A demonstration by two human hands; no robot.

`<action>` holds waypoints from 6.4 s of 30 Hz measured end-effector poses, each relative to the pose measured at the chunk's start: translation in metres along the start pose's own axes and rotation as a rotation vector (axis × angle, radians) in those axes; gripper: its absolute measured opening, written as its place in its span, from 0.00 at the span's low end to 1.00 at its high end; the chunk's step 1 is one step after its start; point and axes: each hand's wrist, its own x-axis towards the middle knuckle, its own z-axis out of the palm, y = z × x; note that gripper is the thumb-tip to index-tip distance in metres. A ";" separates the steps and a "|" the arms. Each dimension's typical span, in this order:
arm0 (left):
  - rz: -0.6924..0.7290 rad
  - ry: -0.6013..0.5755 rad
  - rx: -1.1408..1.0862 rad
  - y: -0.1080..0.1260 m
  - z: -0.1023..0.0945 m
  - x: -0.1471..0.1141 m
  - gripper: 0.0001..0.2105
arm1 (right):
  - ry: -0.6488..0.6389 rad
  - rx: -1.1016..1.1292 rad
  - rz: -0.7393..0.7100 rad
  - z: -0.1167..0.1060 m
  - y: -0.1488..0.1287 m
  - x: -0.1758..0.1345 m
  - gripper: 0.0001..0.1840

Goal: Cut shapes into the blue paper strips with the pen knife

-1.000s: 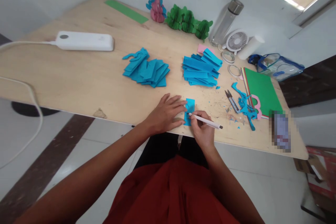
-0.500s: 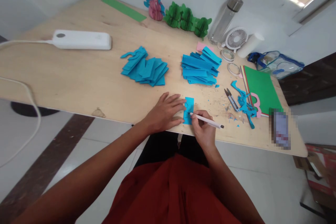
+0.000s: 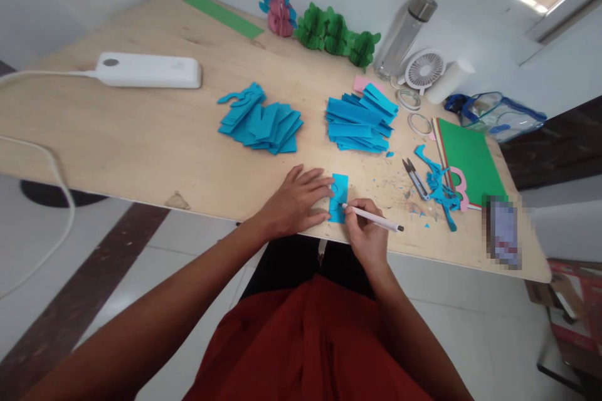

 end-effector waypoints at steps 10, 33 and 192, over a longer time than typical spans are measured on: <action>0.011 -0.003 -0.005 -0.001 0.000 0.000 0.16 | 0.006 -0.029 -0.019 0.000 0.000 0.000 0.08; 0.013 -0.004 0.003 -0.001 0.001 -0.001 0.16 | 0.013 -0.029 -0.029 0.001 0.001 -0.002 0.08; -0.996 0.540 0.039 -0.027 -0.075 0.036 0.24 | 0.128 0.327 0.289 -0.033 0.070 0.010 0.19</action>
